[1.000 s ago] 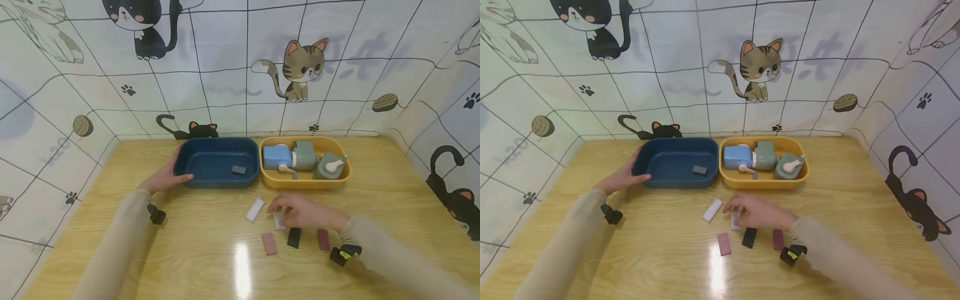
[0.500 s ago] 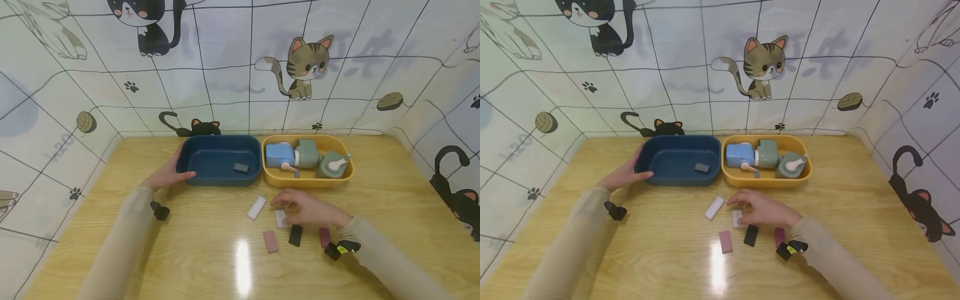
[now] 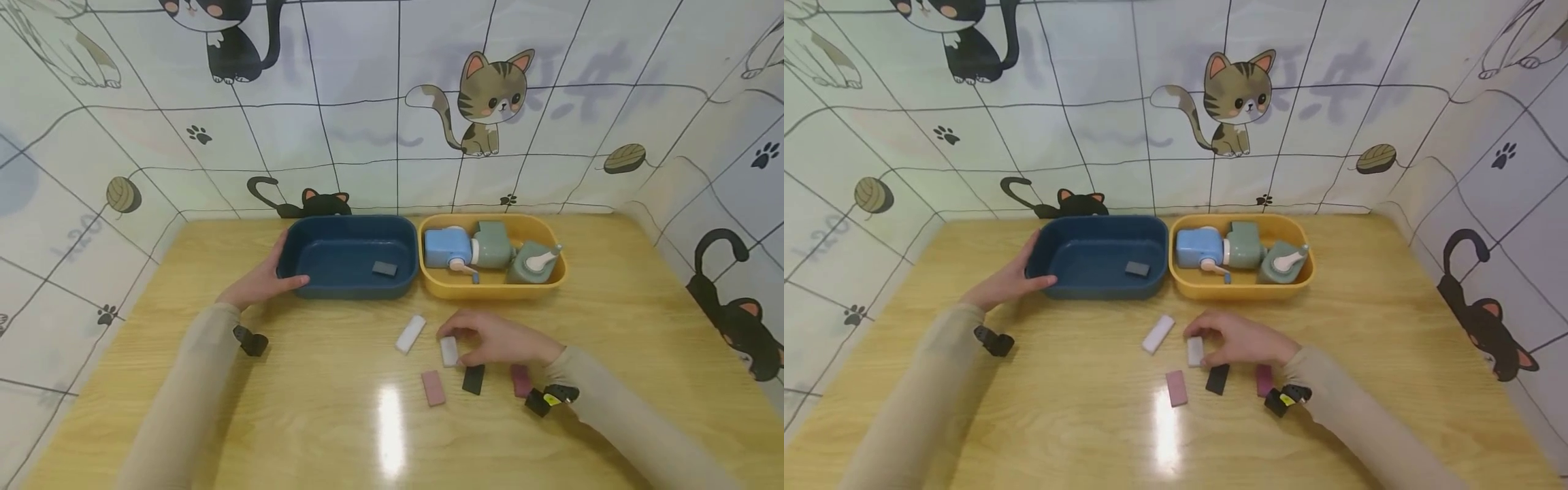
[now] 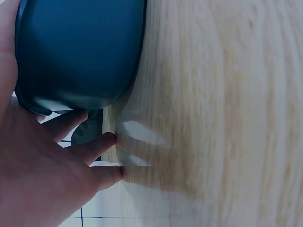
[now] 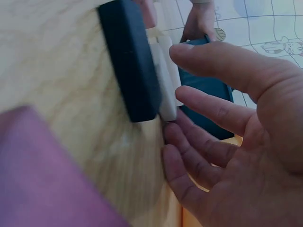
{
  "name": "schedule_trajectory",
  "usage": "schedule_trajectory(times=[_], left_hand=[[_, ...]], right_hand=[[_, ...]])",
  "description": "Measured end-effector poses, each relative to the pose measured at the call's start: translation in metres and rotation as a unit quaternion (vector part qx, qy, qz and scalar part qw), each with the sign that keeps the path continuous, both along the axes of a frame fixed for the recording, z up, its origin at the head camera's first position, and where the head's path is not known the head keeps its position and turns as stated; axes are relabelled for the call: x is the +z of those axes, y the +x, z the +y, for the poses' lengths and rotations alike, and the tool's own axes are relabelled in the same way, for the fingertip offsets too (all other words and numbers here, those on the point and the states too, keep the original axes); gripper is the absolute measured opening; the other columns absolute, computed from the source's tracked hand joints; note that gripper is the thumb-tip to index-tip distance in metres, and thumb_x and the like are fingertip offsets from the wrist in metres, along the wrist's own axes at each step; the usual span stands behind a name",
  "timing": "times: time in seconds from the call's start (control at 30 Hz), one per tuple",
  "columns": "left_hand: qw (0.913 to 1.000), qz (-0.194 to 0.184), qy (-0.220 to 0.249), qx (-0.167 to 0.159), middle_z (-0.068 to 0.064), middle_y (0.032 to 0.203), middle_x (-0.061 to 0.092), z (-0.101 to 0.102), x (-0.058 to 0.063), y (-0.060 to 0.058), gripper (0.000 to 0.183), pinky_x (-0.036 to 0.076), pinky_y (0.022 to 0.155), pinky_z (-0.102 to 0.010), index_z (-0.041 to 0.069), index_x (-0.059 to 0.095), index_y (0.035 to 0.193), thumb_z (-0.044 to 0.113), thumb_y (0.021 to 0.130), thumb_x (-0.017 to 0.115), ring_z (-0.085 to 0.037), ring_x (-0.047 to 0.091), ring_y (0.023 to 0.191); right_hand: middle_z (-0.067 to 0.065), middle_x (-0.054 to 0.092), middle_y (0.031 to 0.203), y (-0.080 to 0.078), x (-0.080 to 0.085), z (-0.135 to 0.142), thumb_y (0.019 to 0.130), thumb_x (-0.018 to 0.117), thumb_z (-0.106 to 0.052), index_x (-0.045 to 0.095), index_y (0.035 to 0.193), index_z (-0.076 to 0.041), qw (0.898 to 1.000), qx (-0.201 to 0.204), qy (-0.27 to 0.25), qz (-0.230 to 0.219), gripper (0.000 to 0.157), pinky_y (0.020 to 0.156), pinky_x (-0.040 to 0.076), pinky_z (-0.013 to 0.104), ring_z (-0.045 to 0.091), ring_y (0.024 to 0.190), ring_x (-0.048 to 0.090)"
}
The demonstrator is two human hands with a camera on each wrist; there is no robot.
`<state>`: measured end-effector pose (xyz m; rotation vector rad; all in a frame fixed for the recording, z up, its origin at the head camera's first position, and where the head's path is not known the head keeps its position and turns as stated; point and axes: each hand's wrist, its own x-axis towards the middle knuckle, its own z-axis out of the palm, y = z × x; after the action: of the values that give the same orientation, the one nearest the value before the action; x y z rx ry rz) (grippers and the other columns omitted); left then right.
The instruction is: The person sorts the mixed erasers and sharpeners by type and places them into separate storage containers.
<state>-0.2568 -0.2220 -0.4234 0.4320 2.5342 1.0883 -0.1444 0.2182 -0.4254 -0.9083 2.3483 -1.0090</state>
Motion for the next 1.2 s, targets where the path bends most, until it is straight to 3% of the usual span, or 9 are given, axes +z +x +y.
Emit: schedule_trajectory(times=[0.2, 0.47, 0.73, 0.97, 1.2], left_hand=[[1.0000, -0.009, -0.001, 0.003, -0.010, 0.159, -0.014, 0.002, -0.001, -0.001, 0.108, 0.010, 0.110, -0.061, 0.034, -0.022, 0.150, 0.045, 0.089, 0.067, -0.038, -0.002, 0.144], [0.9999, -0.011, 0.005, 0.000, -0.012, 0.159, -0.015, 0.004, 0.002, -0.001, 0.109, 0.010, 0.110, -0.061, 0.025, -0.020, 0.152, 0.037, 0.089, 0.069, -0.038, -0.002, 0.144], [0.9999, -0.016, 0.001, 0.003, -0.012, 0.159, -0.013, 0.002, 0.004, 0.000, 0.109, 0.010, 0.111, -0.060, 0.030, -0.020, 0.151, 0.042, 0.089, 0.069, -0.037, -0.002, 0.144], [0.9999, -0.016, 0.000, 0.002, -0.013, 0.159, -0.014, 0.002, 0.005, -0.001, 0.111, 0.010, 0.110, -0.061, 0.027, -0.020, 0.152, 0.041, 0.088, 0.069, -0.039, -0.002, 0.144], [0.9999, -0.011, 0.001, 0.002, -0.010, 0.160, -0.013, 0.000, 0.003, -0.002, 0.112, 0.010, 0.111, -0.059, 0.027, -0.020, 0.152, 0.045, 0.087, 0.070, -0.035, -0.001, 0.145]], right_hand=[[-0.004, 0.057, 0.120, 0.000, 0.000, 0.001, 0.080, 0.078, -0.013, 0.063, 0.122, -0.013, 1.000, 0.014, 0.003, -0.005, 0.045, 0.097, 0.043, 0.039, 0.015, 0.108, 0.053], [-0.003, 0.057, 0.114, -0.002, -0.003, -0.005, 0.077, 0.080, -0.008, 0.064, 0.120, -0.012, 0.997, 0.055, 0.012, 0.059, 0.046, 0.087, 0.047, 0.033, 0.013, 0.098, 0.053], [-0.007, 0.055, 0.116, -0.005, -0.002, -0.010, 0.078, 0.079, -0.011, 0.065, 0.121, -0.015, 0.995, 0.067, 0.035, 0.061, 0.046, 0.088, 0.047, 0.031, 0.011, 0.099, 0.052], [-0.009, 0.053, 0.115, -0.008, 0.014, -0.014, 0.079, 0.079, -0.011, 0.064, 0.123, -0.014, 0.995, 0.072, 0.052, 0.045, 0.046, 0.087, 0.048, 0.031, 0.010, 0.097, 0.053], [-0.001, 0.055, 0.117, -0.016, 0.030, -0.019, 0.077, 0.078, -0.006, 0.064, 0.122, -0.006, 0.990, 0.098, 0.058, 0.089, 0.047, 0.082, 0.050, 0.028, 0.012, 0.097, 0.055]])
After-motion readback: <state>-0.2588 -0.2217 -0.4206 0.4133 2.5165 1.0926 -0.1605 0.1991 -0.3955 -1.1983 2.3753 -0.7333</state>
